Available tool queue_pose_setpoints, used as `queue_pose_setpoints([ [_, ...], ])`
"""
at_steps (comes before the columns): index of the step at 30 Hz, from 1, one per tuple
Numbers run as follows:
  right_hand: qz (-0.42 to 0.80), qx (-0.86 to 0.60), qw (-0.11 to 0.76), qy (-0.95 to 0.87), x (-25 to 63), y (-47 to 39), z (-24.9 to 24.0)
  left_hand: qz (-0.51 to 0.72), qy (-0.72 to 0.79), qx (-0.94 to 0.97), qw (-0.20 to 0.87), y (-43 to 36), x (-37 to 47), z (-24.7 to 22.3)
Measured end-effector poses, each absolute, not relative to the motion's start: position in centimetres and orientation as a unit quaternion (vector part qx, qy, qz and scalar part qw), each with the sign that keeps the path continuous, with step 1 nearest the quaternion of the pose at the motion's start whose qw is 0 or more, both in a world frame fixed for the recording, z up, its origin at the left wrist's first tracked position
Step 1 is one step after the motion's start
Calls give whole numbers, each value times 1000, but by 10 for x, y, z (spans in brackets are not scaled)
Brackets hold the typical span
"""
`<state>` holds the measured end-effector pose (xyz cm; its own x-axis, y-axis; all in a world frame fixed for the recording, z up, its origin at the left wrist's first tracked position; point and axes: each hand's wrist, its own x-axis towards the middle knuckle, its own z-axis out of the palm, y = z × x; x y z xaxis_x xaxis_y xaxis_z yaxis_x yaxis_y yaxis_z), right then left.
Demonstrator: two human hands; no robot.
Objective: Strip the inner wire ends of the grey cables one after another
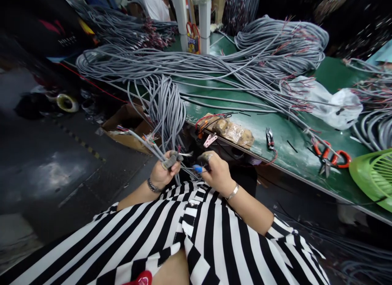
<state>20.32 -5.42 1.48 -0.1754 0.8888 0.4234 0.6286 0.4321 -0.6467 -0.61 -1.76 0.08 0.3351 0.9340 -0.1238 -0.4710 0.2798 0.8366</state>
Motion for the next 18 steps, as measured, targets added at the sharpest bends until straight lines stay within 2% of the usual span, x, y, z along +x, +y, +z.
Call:
queue_pose_setpoints([
  [3,161,-486,383,-769,192,-51,37,442,329,409,727,-26,1,-9],
  [7,258,-428,353,-791,190,-41,41,400,319,450,732,-30,-1,-12],
  [10,396,-366,340,-771,198,-39,39,310,291,488,762,-27,-9,-6],
  [14,665,-299,276,-626,202,-44,35,125,226,548,795,-19,-12,6],
  [16,729,-314,269,-545,204,-45,30,82,210,573,788,-14,-10,11],
  [18,736,-362,308,-483,210,-43,22,99,214,589,773,-9,-8,14],
])
